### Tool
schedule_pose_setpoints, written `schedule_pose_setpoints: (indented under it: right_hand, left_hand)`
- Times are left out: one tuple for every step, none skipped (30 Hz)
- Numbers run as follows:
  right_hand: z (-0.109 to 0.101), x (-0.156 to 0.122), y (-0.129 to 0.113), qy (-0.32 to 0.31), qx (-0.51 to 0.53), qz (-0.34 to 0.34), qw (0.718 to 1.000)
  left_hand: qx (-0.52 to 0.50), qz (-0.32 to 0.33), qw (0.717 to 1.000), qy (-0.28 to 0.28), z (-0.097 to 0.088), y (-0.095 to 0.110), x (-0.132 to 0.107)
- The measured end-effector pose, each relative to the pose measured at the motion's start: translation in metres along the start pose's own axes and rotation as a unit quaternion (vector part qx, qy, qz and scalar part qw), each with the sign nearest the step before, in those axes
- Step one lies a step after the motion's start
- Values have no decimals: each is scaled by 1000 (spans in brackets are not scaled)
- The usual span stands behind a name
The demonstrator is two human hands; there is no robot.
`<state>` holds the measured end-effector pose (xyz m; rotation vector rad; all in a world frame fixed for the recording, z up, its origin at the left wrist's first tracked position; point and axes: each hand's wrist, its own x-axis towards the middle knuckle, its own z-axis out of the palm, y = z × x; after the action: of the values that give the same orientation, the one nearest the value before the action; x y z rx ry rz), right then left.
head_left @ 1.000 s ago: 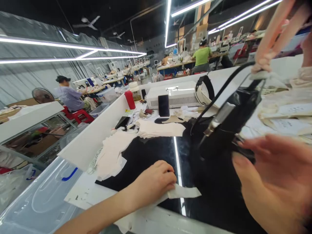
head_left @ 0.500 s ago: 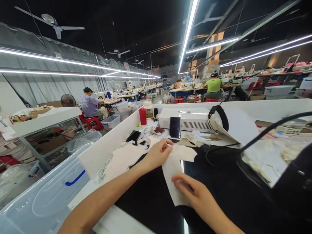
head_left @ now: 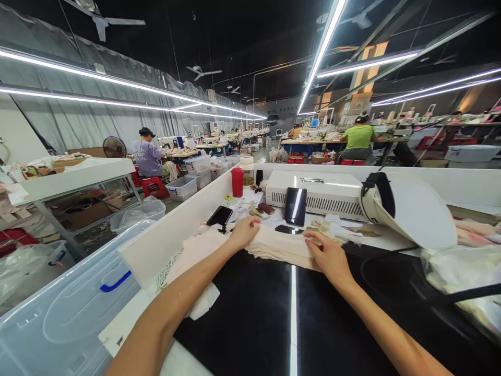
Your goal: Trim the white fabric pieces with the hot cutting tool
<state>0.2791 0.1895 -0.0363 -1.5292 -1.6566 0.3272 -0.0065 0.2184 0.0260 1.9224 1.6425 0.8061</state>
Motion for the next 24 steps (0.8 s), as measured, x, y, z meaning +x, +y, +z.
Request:
schedule_pose_setpoints:
  right_hand:
    - [2, 0, 4, 0, -13, -3, 1000]
    - [3, 0, 7, 2, -25, -7, 1000]
    - [3, -1, 9, 6, -36, -12, 999]
    - [3, -2, 10, 12, -45, -18, 999]
    - [2, -4, 10, 18, -52, -25, 998]
    - [0, -7, 8, 23, -56, -33, 998]
    - [-2, -9, 7, 27, -57, -43, 997]
    - [-4, -12, 4, 28, -55, -54, 997]
    - [-6, -15, 1, 28, -50, -64, 996]
    - [-8, -18, -2, 25, -42, -73, 996]
    - [-9, -21, -5, 20, -33, -81, 996]
    - [-10, -24, -9, 16, -22, -88, 996]
    - [-11, -28, -13, 12, -11, -94, 995]
    - [-11, -31, -17, 9, -1, -97, 995]
    - [-10, -35, -22, 6, 10, -99, 995]
    - [-9, -39, -26, 2, 19, -100, 995]
    - [-8, -44, -31, -3, 29, -100, 995]
    - [-7, -48, -35, -10, 39, -100, 994]
    - [-6, -53, -40, -18, 49, -102, 993]
    - [-6, -58, -43, -26, 59, -104, 992]
    - [-6, -63, -47, -33, 68, -108, 991]
    - [-7, -67, -50, -40, 75, -111, 990]
    - [-8, -71, -52, -46, 82, -115, 989]
    - [-9, -75, -54, -53, 87, -117, 988]
  left_hand:
    - [0, -3, 1000, -5, 3, -3, 1]
    - [0, -7, 1000, -9, 5, -6, 1]
    - [-1, -11, 1000, -14, 6, -9, 1]
    - [-1, -16, 1000, -18, 4, -11, 0]
    - [-1, -20, 1000, -23, 0, -13, -1]
    - [2, -25, 999, -27, -7, -15, -3]
    - [8, -28, 999, -30, -17, -18, -5]
    - [18, -31, 999, -31, -29, -22, -9]
    - [32, -32, 998, -31, -43, -26, -14]
    - [51, -34, 998, -28, -57, -30, -20]
    - [74, -38, 996, -24, -72, -35, -27]
    - [97, -46, 994, -19, -85, -40, -34]
    - [120, -57, 991, -16, -97, -44, -43]
    - [141, -70, 987, -15, -106, -48, -51]
    - [159, -84, 984, -16, -113, -51, -59]
    - [173, -96, 980, -19, -116, -53, -67]
    - [184, -105, 977, -21, -117, -55, -74]
    - [191, -111, 975, -22, -116, -56, -80]
    - [195, -114, 974, -20, -114, -56, -85]
    - [197, -113, 974, -16, -111, -55, -88]
    - [197, -110, 974, -10, -107, -54, -91]
    - [196, -105, 975, -5, -103, -53, -93]
    - [193, -99, 976, 1, -100, -52, -94]
    - [190, -93, 977, 6, -97, -51, -94]
